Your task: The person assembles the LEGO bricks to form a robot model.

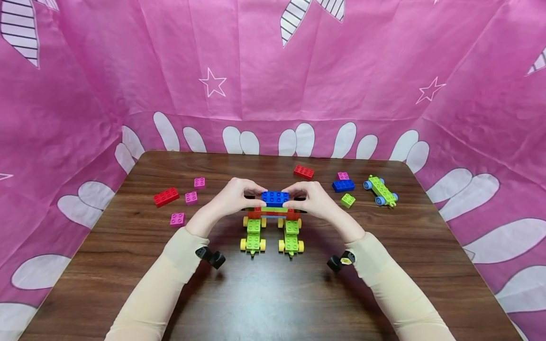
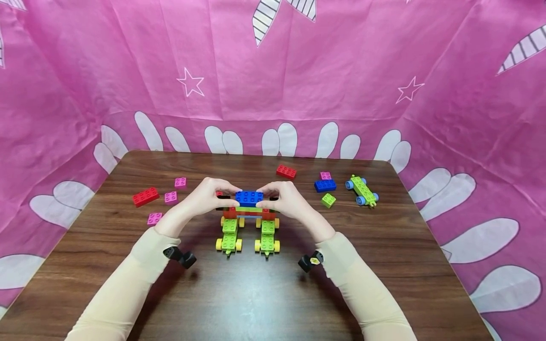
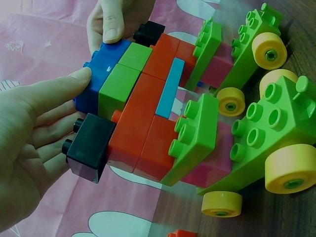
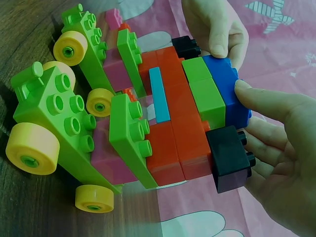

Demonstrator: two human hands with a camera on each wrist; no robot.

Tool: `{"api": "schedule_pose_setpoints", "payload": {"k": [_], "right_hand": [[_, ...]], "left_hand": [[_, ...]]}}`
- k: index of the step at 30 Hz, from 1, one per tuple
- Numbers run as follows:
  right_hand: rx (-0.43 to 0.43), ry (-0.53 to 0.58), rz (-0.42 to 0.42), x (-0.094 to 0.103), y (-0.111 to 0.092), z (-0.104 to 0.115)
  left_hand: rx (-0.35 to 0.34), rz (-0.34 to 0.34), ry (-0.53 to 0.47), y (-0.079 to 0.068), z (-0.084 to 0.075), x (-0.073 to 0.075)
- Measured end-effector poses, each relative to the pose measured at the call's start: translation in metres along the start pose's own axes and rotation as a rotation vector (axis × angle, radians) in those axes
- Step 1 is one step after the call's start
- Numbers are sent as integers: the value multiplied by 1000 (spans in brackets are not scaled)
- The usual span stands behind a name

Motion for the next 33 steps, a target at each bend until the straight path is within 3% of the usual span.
{"api": "schedule_pose_setpoints", "payload": {"k": [17,26,33], "right_hand": [[2,-23,67,4,4,2],[95,-79,55,4,2,5],[96,-2,-11,8,-3,-3]], "left_hand": [[36,10,-1,1,2,0],[-66,-37,29,-4,3,-2],[-99,-40,2,-6,5,-3]]}}
Point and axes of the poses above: each hand's wrist, its own y-axis towards the middle knuckle, its own x-axis out of the back of the hand, z = x × y, the point moved 4 cm from there along y, towards the middle knuckle, and after that the axes turned 3 degrees about -z, right-handed, at the moved point
